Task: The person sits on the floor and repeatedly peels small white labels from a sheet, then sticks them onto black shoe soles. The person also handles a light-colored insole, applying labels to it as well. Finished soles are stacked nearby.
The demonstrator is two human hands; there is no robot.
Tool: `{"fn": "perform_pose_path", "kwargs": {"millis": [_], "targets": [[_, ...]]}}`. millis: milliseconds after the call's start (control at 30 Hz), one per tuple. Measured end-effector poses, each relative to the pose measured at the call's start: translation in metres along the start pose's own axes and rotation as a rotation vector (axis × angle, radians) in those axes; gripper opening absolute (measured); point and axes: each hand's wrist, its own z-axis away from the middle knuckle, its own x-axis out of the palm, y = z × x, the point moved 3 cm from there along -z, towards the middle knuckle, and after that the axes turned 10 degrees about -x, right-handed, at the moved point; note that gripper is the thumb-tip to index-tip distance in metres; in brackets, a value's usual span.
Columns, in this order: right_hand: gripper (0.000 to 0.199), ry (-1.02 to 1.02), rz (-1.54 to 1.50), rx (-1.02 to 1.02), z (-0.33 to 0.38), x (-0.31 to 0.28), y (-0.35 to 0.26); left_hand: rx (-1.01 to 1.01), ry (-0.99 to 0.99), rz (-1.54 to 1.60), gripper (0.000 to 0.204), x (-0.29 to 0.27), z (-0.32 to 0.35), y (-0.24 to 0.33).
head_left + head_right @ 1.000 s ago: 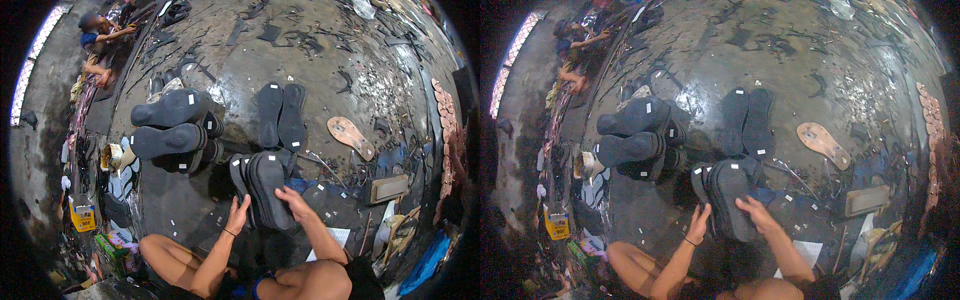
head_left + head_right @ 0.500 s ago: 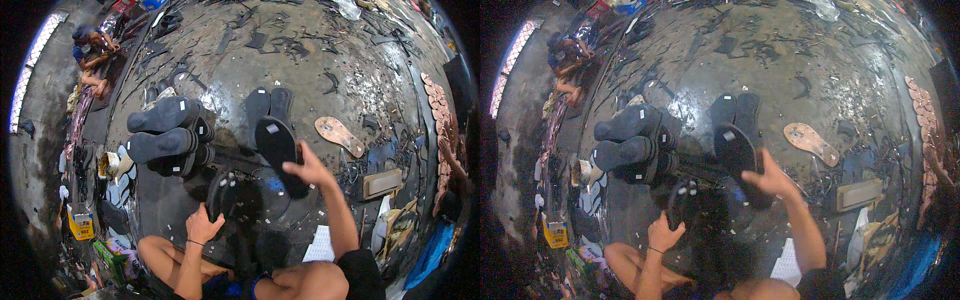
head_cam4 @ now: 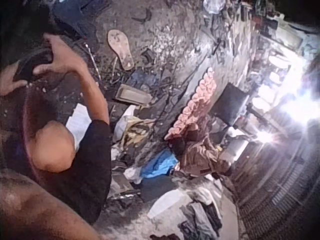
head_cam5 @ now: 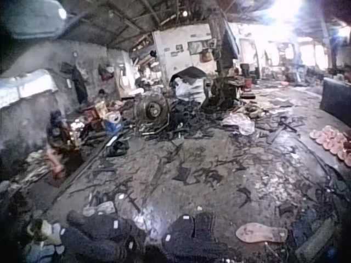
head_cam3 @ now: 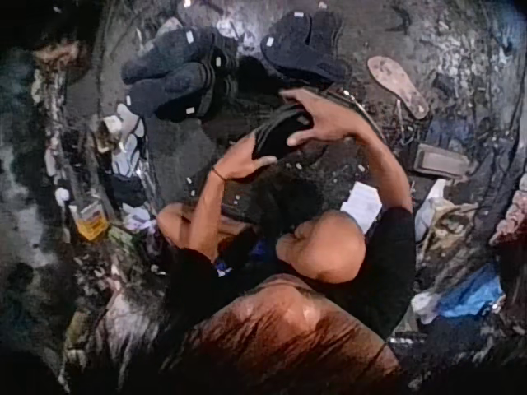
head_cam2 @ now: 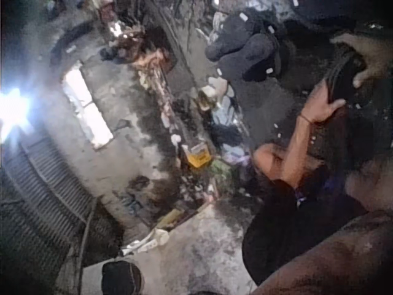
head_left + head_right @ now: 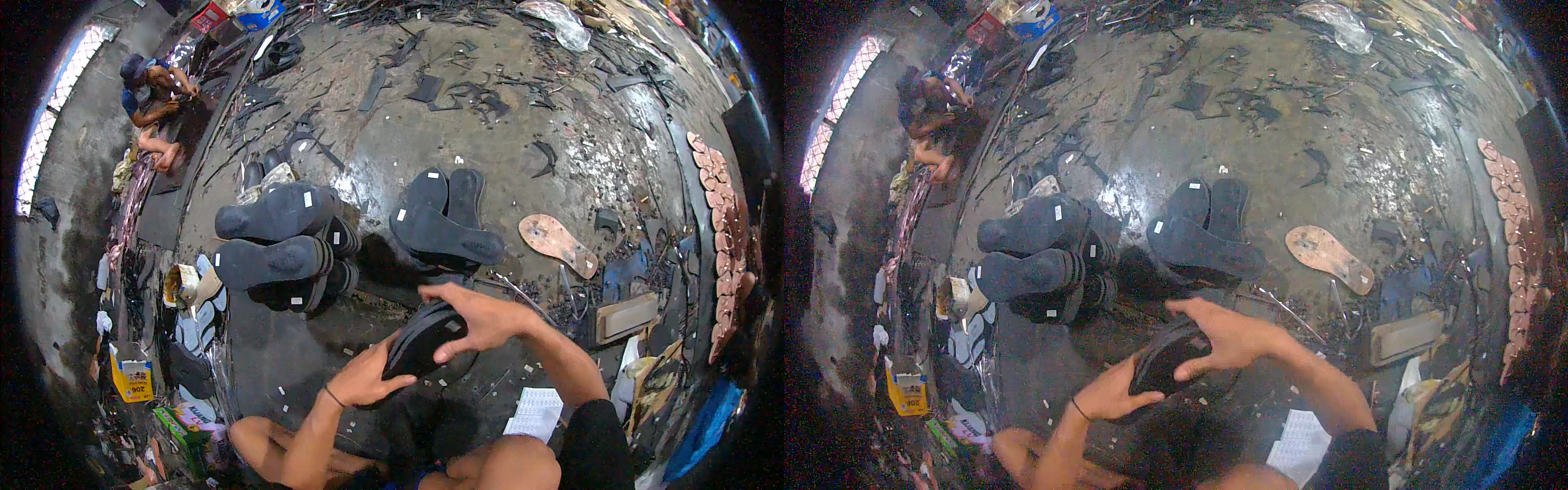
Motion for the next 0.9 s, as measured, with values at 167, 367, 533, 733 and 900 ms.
{"fn": "perform_pose_path", "kwargs": {"millis": [167, 367, 533, 733, 900], "targets": [[0.062, 0.723, -0.024, 0.340, 0.003, -0.104, 0.045, 0.218, 0.935, -0.155, 0.083, -0.071, 0.009, 0.056], [0.080, 0.936, -0.186, 0.530, -0.021, -0.159, 0.219, 0.130, 0.535, 0.049, 0.064, -0.002, 0.035, 0.009], [0.066, 0.822, 0.366, 0.785, -0.025, -0.119, 0.232, -0.028, 0.533, 0.142, 0.061, 0.040, 0.090, -0.054], [0.040, 1.109, 0.315, -0.026, -0.017, -0.182, 0.074, -0.257, 0.914, 0.128, 0.053, 0.020, 0.188, -0.145], [0.026, 0.337, 0.361, -0.284, -0.150, 0.012, -0.202, -0.586, 1.528, 0.236, 0.046, -0.015, 0.264, -0.308]]}}
